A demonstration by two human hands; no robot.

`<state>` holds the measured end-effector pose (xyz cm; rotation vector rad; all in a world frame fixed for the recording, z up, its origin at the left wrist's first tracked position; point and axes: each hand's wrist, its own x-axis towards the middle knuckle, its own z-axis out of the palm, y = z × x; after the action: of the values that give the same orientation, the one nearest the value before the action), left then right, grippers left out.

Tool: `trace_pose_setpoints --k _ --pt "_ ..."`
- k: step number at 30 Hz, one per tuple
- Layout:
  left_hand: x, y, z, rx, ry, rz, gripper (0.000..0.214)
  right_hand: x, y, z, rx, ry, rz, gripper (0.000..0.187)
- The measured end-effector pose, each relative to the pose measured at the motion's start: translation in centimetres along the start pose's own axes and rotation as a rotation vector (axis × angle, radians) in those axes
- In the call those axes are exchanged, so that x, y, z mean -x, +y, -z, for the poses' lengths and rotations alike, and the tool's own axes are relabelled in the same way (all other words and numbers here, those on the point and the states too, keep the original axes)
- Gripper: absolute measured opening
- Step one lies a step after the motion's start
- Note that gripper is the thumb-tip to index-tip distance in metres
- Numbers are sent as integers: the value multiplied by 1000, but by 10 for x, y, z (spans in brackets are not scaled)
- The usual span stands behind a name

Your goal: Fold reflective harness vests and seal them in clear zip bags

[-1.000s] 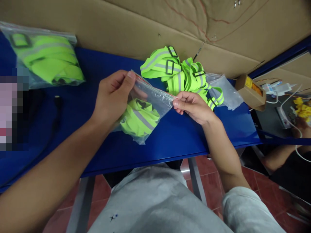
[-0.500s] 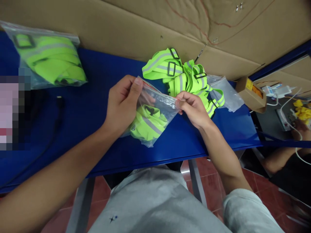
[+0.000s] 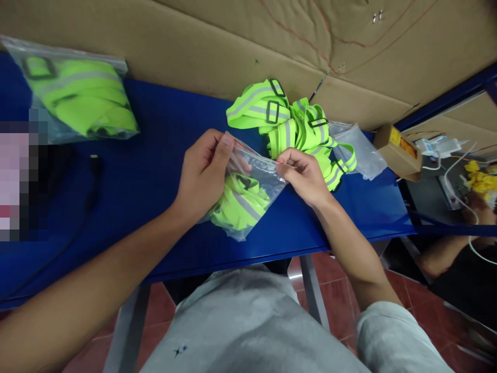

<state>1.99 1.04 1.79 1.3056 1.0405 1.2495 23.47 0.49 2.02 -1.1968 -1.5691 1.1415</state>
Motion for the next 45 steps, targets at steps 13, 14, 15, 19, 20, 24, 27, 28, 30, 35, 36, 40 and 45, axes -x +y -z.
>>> trace_pose_setpoints --k 13,14,15,19,20,24,27,28,30,35,36,40,45 --pt "2 -9 -6 -1 -29 -104 32 0 3 -6 1 -64 -13 17" --pt "3 -10 -6 -9 -31 -107 31 0 3 -7 1 -66 -9 17" --pt "3 -10 -7 -15 -32 -108 31 0 3 -7 1 -66 -8 16" --pt "4 -11 -8 -65 -31 -116 29 0 4 -8 -33 -84 -15 13" --pt "4 -11 -9 -89 -32 -118 28 0 4 -8 -43 -92 -12 12" --pt "6 -11 -10 -138 -53 -102 27 0 3 -8 -50 -102 -15 10" --pt "6 -13 -10 -155 -71 -92 27 0 2 -8 -27 -116 -20 11" --pt "7 -14 -10 -149 -84 -84 27 1 2 -8 -21 -122 -15 10" --pt "8 -15 -11 -127 -109 -64 28 1 2 -8 -16 -129 -5 9" --pt "9 -13 -11 -183 -130 -79 27 2 4 -8 1 -150 7 14" --pt "9 -13 -11 -191 -134 -82 27 2 4 -7 3 -154 19 15" --pt "9 -15 -11 -213 -172 -76 30 3 7 -6 -8 -201 35 16" --pt "9 -15 -10 -283 -236 -106 30 4 8 -6 -11 -228 12 23"
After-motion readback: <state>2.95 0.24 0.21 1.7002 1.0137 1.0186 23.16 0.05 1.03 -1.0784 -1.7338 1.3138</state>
